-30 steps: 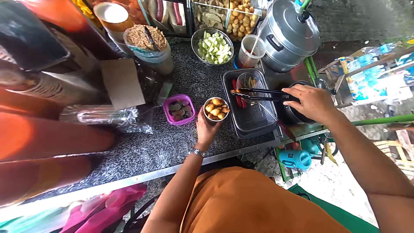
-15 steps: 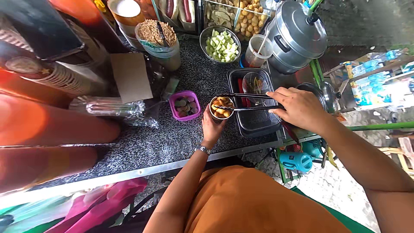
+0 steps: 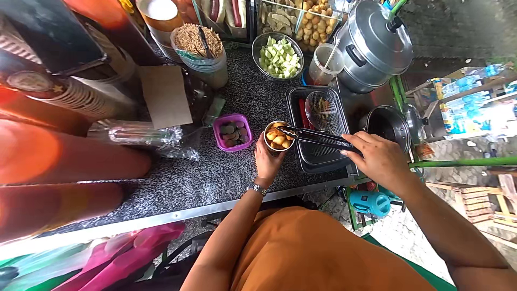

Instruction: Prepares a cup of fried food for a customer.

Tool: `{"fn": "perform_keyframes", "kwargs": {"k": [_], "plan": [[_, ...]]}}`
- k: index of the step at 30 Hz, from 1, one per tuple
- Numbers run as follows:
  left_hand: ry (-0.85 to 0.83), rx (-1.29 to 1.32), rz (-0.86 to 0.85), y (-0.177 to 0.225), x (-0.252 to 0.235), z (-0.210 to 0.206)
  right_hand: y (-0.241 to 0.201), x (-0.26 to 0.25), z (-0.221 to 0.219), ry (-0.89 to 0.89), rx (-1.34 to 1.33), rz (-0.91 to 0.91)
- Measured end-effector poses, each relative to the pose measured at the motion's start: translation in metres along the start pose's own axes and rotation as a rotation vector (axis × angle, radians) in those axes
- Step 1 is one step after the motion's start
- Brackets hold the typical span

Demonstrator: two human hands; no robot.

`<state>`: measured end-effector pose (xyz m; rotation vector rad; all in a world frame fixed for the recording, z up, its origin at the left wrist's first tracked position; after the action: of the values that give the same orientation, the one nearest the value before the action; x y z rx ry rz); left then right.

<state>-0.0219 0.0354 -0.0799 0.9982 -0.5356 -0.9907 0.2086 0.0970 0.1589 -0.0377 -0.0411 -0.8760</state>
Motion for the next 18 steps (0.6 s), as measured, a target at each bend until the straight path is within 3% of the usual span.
{"fn": "perform_keyframes", "kwargs": {"k": [6,11,18], "plan": [[-0.024,0.005,0.008,0.003,-0.001,0.005,0.020,0.004,-0.004,0.020,-0.239,-0.099],[-0.087,0.009,-0.022,-0.002,-0.003,0.009,0.014,-0.026,-0.045,0.178,-0.340,0.004],[-0.202,0.043,-0.063,-0.007,-0.012,0.024,0.042,-0.051,-0.083,0.194,-0.282,0.175]]}}
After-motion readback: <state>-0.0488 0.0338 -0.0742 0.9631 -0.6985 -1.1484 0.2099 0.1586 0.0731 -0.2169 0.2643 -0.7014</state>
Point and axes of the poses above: each hand's wrist, its own x-axis away from the middle knuckle, its own z-axis out of the back of the hand, y = z × x, the point moved 3 cm from there along -x, towards the middle knuckle
